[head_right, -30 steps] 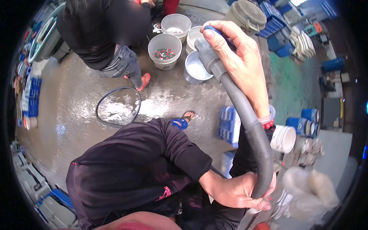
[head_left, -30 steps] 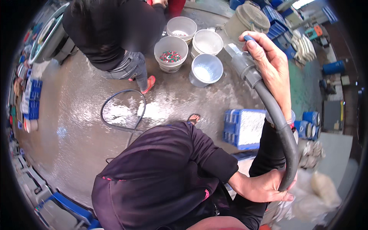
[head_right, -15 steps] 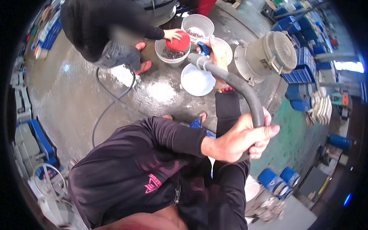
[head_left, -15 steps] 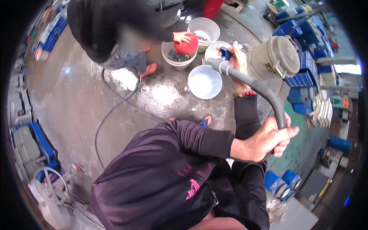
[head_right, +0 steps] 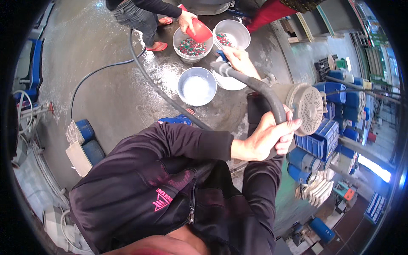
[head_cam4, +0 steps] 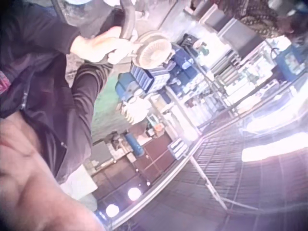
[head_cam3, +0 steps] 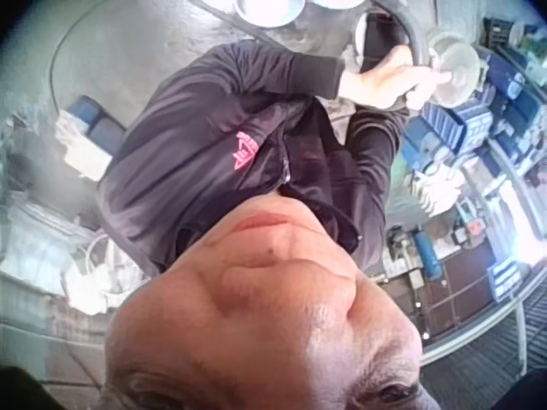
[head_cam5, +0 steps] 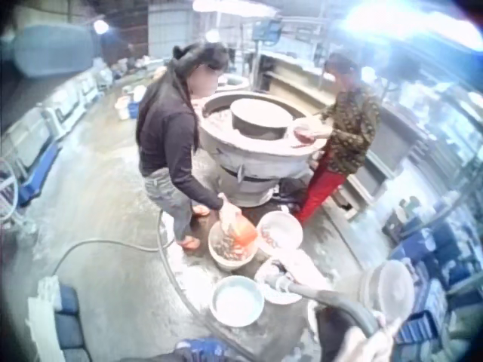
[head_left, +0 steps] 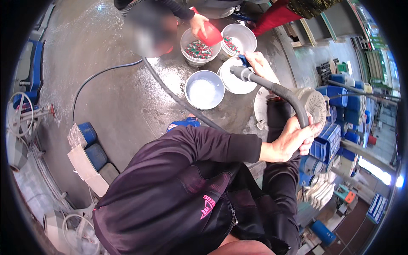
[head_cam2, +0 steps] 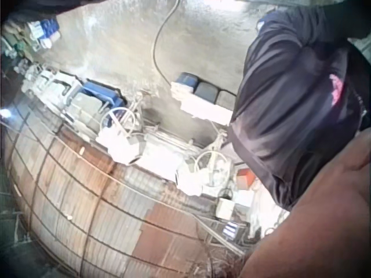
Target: The person uses a water hose to spray and wash small metal parts inside an industrial vibratory finishing machine. The person maneuvers the hose around the bowl to rinse the parts and then uses a red bucket to collect the cleaned items.
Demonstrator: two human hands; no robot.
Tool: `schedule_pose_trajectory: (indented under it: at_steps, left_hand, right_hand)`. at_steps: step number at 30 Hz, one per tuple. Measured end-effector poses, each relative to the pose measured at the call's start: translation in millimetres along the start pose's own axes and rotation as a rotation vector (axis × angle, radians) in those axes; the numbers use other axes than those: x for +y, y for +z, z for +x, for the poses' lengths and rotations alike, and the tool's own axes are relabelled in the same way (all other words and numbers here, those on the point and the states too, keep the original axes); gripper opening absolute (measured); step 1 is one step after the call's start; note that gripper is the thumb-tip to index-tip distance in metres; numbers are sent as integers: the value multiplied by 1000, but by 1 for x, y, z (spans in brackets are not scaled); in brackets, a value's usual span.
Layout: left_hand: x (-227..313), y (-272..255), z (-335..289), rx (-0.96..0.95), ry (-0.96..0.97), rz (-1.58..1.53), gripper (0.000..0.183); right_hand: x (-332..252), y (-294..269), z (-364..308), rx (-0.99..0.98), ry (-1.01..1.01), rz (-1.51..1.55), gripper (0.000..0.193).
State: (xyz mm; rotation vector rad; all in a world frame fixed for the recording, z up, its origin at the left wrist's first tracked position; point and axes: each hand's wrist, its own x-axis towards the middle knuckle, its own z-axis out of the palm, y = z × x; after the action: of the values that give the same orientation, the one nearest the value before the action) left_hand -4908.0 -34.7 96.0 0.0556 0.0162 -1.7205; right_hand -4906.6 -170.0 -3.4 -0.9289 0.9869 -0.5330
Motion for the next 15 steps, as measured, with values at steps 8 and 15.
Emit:
schedule_pose_trajectory:
  at_steps: [8,15]
  left_hand:
    - [-46,-40,92,-23,89,204,21]
    - [-77,-106,174,50,162,585,20]
  right_hand:
    - [-42,-50,76,-70,97,-94,31]
    - [-56,-85,186,-221,192,-222,25]
